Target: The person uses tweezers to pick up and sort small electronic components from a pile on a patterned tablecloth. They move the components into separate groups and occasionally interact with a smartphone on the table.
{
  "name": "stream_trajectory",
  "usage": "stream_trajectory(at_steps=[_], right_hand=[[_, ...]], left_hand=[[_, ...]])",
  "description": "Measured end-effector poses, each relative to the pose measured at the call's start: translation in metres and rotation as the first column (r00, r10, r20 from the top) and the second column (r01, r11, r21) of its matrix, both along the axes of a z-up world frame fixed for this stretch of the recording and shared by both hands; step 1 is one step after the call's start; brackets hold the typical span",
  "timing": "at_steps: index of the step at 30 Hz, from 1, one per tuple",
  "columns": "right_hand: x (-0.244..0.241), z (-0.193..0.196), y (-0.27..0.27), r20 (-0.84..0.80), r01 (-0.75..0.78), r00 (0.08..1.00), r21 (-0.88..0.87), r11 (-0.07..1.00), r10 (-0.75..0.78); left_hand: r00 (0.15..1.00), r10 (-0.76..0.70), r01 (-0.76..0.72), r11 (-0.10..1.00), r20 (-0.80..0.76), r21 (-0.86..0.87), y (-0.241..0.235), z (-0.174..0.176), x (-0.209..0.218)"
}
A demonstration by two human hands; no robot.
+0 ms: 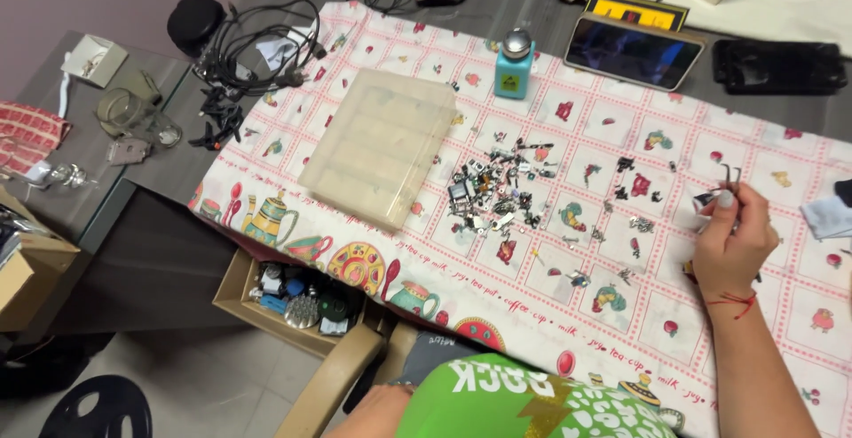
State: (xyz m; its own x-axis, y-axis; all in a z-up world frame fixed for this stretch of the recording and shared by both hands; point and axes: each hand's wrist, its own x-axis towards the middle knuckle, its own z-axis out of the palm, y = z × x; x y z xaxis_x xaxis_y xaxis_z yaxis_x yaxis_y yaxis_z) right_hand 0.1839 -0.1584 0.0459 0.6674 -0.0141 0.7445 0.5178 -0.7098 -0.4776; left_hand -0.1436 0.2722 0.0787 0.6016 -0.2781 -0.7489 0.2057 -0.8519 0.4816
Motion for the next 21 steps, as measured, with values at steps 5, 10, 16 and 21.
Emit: stream_trajectory(at_steps=[5,10,16,21], right_hand=[[-0.003,0.007,0.001,-0.02,-0.02,1.0,0.018,1.0,0.02],[-0.004,0.007,0.002,-0.013,-0.035,0.999,-0.035,0.999,0.035],[-0.002,0.009,0.002,-0.013,-0.043,0.999,-0.073,0.996,0.042],[0.002,0.006,0.001,-0.029,-0.054,0.998,-0.076,0.996,0.052]], left_hand=[[0.964,0.009,-0.003,1.0,0.267,-0.025,0.013,-0.007,0.035],[0.841,-0.183,0.133,0.982,0.51,0.134,0.007,-0.043,0.043],[0.907,-0.146,0.177,0.983,0.395,-0.043,0.004,-0.045,0.045],[0.995,-0.09,0.096,0.986,0.048,-0.138,0.018,-0.034,0.049]])
